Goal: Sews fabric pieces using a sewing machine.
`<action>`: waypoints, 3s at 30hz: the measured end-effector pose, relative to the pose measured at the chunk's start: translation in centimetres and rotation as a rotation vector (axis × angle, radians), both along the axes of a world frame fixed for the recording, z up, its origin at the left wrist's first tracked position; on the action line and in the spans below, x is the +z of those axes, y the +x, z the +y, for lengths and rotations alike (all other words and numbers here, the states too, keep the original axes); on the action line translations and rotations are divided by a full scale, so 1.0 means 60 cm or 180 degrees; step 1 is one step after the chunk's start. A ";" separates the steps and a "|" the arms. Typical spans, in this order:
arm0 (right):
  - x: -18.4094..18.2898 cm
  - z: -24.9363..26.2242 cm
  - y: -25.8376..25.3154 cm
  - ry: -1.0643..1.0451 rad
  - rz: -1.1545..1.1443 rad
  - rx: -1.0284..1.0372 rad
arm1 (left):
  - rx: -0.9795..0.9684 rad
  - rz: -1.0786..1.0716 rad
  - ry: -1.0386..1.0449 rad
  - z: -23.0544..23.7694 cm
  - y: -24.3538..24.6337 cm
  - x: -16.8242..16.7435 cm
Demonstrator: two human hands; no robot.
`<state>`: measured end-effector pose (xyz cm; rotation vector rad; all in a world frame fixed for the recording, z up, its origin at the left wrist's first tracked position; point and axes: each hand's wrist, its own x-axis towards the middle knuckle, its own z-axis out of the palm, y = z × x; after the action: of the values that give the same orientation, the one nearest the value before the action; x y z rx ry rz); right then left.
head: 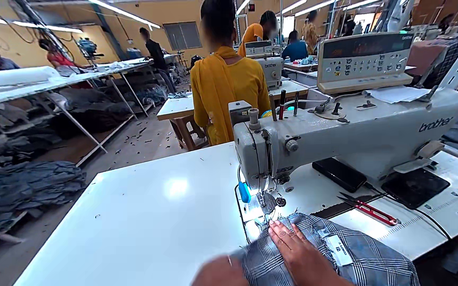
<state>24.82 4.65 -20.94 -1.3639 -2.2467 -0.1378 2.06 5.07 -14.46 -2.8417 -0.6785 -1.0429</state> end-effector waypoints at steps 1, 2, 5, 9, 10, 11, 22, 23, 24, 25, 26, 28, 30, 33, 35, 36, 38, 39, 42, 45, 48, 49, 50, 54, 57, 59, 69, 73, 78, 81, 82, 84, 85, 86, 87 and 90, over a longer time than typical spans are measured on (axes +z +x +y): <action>-0.003 0.001 -0.002 0.0070 -0.0024 -0.0023 | -0.0035 -0.0047 0.0055 0.045 -0.010 0.011; -0.009 0.003 -0.005 0.0213 -0.0043 -0.0043 | -0.0055 0.0092 -0.0065 0.083 -0.017 0.019; -0.021 0.006 -0.010 0.0462 -0.0107 -0.0144 | 0.0512 0.2002 -0.2303 0.127 0.004 0.066; -0.001 -0.004 -0.012 -0.0036 -0.0013 -0.0170 | 0.1466 0.1474 -0.2391 0.079 0.070 0.040; 0.000 -0.005 -0.013 -0.0043 -0.0018 -0.0172 | 0.1461 0.0814 -0.1619 0.057 0.084 0.005; 0.000 -0.006 -0.012 -0.0040 -0.0042 -0.0172 | 0.1275 0.0356 -0.1112 0.041 0.095 -0.027; 0.004 0.024 0.008 -0.0015 -0.0243 -0.0373 | 0.0417 -0.0167 -0.1513 0.071 0.083 -0.086; 0.004 0.033 0.010 0.0030 -0.0255 -0.0395 | 0.0415 -0.0211 -0.1498 0.084 0.086 -0.086; 0.004 0.043 0.012 0.0080 -0.0274 -0.0411 | 0.0402 -0.0238 -0.1441 0.097 0.089 -0.087; 0.004 0.052 0.014 0.0129 -0.0302 -0.0417 | 0.0380 -0.0249 -0.1378 0.109 0.090 -0.089; 0.003 0.059 0.016 0.0175 -0.0342 -0.0422 | 0.0368 -0.0257 -0.1296 0.119 0.092 -0.091; -0.001 0.069 0.019 0.0274 -0.0415 -0.0424 | 0.0372 -0.0268 -0.1163 0.130 0.094 -0.095; -0.006 0.075 0.021 0.0357 -0.0435 -0.0407 | 0.0405 -0.0265 -0.1100 0.135 0.093 -0.097; -0.008 0.081 0.020 0.0413 -0.0492 -0.0426 | 0.0432 -0.0270 -0.1073 0.140 0.090 -0.100; -0.008 0.087 0.019 0.0433 -0.0484 -0.0408 | 0.0468 -0.0289 -0.1009 0.147 0.090 -0.102; -0.009 0.091 0.019 0.0454 -0.0453 -0.0374 | 0.0489 -0.0296 -0.0976 0.149 0.090 -0.104; -0.012 0.097 0.019 0.0492 -0.0426 -0.0343 | 0.0506 -0.0310 -0.0931 0.155 0.089 -0.106; -0.012 0.100 0.019 0.0507 -0.0422 -0.0341 | 0.0505 -0.0306 -0.0934 0.157 0.088 -0.106; -0.016 0.104 0.019 0.0577 -0.0412 -0.0326 | 0.0520 -0.0289 -0.0933 0.159 0.088 -0.107; -0.015 0.105 0.019 0.0555 -0.0398 -0.0323 | 0.0507 -0.0291 -0.0894 0.160 0.087 -0.110; -0.014 0.104 0.020 0.0506 -0.0427 -0.0326 | 0.0382 -0.0328 -0.0916 0.161 0.080 -0.114; -0.013 0.104 0.020 0.0503 -0.0429 -0.0324 | 0.0340 -0.0341 -0.0944 0.162 0.077 -0.115; -0.013 0.104 0.020 0.0486 -0.0416 -0.0326 | 0.0311 -0.0341 -0.0958 0.164 0.075 -0.115; -0.012 0.108 0.013 0.0446 -0.0315 -0.0355 | 0.0277 -0.0265 -0.0856 0.174 0.071 -0.115; -0.011 0.111 0.010 0.0470 -0.0295 -0.0378 | 0.0251 -0.0168 -0.0873 0.176 0.068 -0.112; -0.010 0.111 0.010 0.0449 -0.0287 -0.0362 | 0.0225 -0.0122 -0.0867 0.177 0.067 -0.112; 0.012 0.086 0.020 -0.0298 -0.0047 -0.0154 | -0.0472 0.0115 -0.0445 0.168 0.053 -0.093; -0.008 0.036 0.034 0.0870 -0.0101 0.0214 | -0.1160 0.0337 -0.0174 0.146 0.050 -0.085; 0.033 -0.051 0.056 0.0339 -0.0367 0.0914 | -0.0531 0.1118 -0.1396 0.049 0.078 -0.015; 0.031 -0.066 0.054 0.0146 -0.0046 0.0758 | 0.0255 0.1685 -0.2319 0.007 0.121 0.028; 0.033 -0.069 0.045 -0.0072 0.0329 0.0497 | 0.0460 0.1626 -0.2408 -0.003 0.132 0.026; 0.063 -0.067 0.022 -0.0789 0.1283 -0.0141 | 0.0736 0.0994 -0.1998 -0.018 0.143 -0.009; 0.071 -0.059 0.013 -0.0988 0.1745 -0.0400 | 0.0827 0.0664 -0.1677 -0.024 0.146 -0.028; 0.075 -0.052 0.006 -0.1198 0.2193 -0.0611 | 0.0872 0.0389 -0.1358 -0.027 0.147 -0.047; 0.072 -0.043 0.000 -0.1288 0.2583 -0.0748 | 0.0878 0.0199 -0.1111 -0.027 0.147 -0.061; 0.026 -0.023 -0.004 -0.0652 0.2800 -0.0745 | 0.0887 0.0116 -0.0846 -0.031 0.137 -0.080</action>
<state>24.60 3.26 -19.37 -1.4083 -1.3891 0.5287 10.25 3.20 -19.23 -2.8491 -1.2521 -0.9149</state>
